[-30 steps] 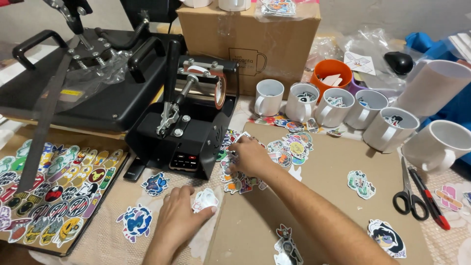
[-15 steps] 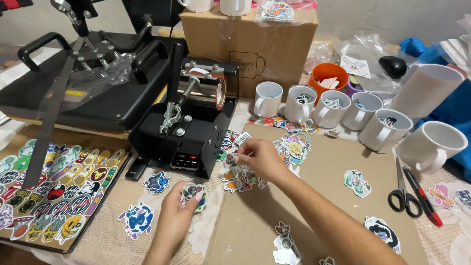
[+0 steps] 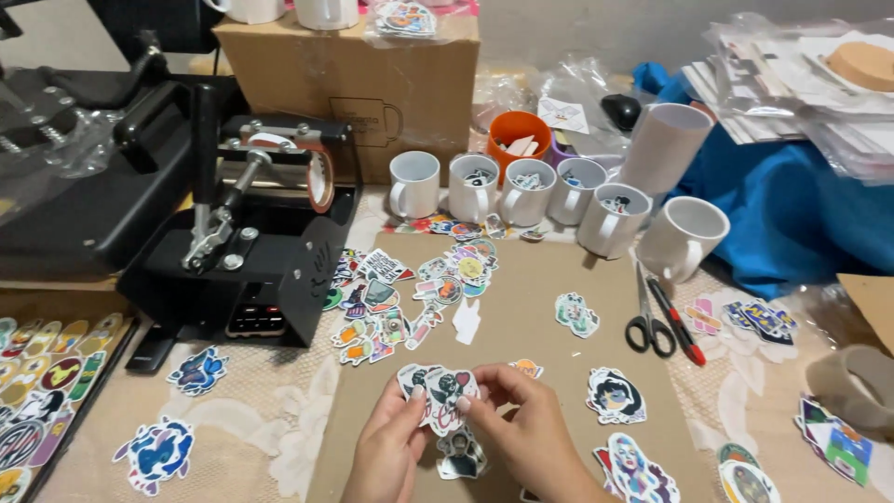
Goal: Sorting a large variety of stickers into different groups and placing some into white mugs on a production table.
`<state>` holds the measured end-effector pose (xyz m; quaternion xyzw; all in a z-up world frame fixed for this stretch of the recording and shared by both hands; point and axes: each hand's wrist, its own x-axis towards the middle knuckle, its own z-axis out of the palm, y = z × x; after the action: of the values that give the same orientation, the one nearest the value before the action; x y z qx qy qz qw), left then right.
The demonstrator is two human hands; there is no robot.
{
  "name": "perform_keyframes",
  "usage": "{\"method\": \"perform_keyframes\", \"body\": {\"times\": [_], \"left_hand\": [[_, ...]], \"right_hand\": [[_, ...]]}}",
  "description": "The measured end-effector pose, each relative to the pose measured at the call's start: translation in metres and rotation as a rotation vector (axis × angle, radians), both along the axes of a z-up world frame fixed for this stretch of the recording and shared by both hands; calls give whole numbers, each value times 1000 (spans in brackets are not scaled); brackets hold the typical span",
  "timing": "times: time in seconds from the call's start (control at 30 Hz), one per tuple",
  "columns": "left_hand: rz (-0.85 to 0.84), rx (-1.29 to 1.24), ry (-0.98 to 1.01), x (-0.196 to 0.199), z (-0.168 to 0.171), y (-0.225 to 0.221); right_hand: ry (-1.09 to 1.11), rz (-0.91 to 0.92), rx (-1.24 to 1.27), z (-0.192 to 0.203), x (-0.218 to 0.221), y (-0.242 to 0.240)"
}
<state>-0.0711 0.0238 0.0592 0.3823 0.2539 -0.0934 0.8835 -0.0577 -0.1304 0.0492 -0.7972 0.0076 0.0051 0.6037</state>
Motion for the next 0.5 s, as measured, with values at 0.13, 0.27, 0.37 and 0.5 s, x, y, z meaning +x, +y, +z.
{"method": "perform_keyframes", "body": {"times": [0.13, 0.27, 0.37, 0.5], "left_hand": [[-108, 117, -10, -7, -12, -18], [-194, 502, -190, -11, -42, -22], [-267, 650, -214, -13, -40, -19], [-445, 638, -294, -13, -41, -20]], "right_hand": [[4, -15, 16, -8, -12, -4], [-49, 57, -75, -7, -23, -5], [-54, 83, 12, -21, -20, -19], [193, 67, 117, 7, -19, -36]]}}
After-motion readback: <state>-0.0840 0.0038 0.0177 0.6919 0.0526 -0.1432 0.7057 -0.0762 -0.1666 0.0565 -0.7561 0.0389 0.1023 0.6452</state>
